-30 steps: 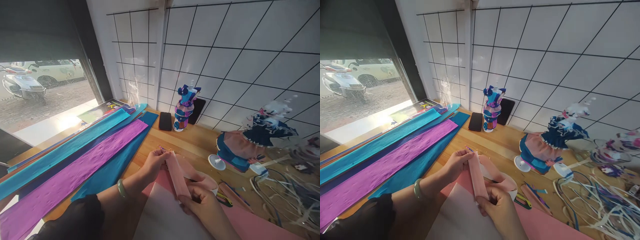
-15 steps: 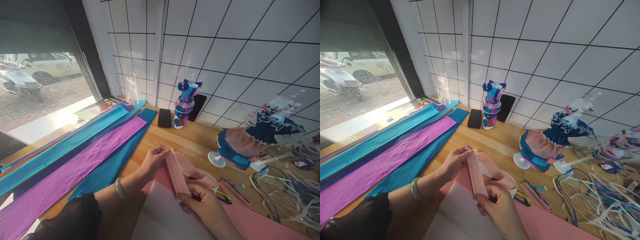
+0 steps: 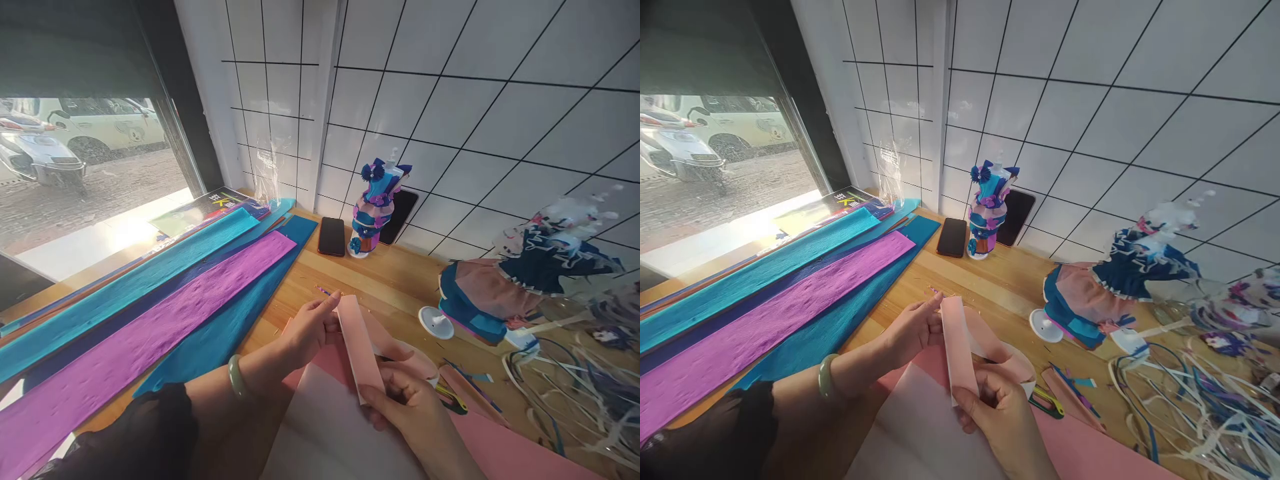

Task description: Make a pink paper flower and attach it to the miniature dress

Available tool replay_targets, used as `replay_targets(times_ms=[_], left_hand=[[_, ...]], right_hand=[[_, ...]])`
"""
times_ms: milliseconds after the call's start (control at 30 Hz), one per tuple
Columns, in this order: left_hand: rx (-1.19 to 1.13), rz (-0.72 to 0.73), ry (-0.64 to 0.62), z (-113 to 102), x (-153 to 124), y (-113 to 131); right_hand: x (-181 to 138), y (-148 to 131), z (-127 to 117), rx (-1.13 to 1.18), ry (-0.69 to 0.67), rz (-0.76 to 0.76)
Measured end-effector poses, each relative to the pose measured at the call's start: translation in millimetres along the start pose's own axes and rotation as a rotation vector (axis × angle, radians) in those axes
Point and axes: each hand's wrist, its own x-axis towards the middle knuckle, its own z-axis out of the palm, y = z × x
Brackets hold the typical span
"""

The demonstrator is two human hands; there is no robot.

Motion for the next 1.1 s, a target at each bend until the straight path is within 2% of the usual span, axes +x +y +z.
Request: replay_targets(times_ms=[133, 300, 467, 567, 667, 767, 867, 967, 1100], left_hand=[[0.146, -0.074, -0.112, 4.2, -7.5, -4.7], [0.370, -0.066, -0.190, 3.6, -12.5, -11.9], [0.328, -0.063, -0.165, 2.2, -10.2, -13.0], [0.275, -0.119, -0.142, 2.5, -8.2, -10.9], [0.252, -0.181, -0.053, 3.0, -6.8, -7.4], [0.212, -0.165, 0.016, 2.5, -6.2, -4.8], [0.165, -0.152, -0.005, 1.5, -6.0, -4.3], [0.196, -0.190, -0.032, 1.1, -5.8, -4.8], [0.230, -0.217, -0.069, 1.2, -5.7, -4.7]], right_hand=[[0.3, 1.3, -0.6, 0.007, 0.019, -0.004], [-0.1, 2.4, -0.4, 0.007, 0.039, 0.006], [-0.4, 2.0, 0.6, 0.025, 0.043, -0.003], [-0.2, 0.2, 1.5, 0.070, 0.054, -0.019], [-0.2, -0.1, 2.8, 0.129, 0.105, -0.032], [-1.0, 2.2, 4.6, 0.146, 0.183, -0.088], [-2.8, 5.8, 5.7, 0.101, 0.196, -0.165], [-5.4, 9.0, 4.4, -0.019, 0.168, -0.233], [-8.0, 9.2, 1.5, -0.147, 0.208, -0.273]])
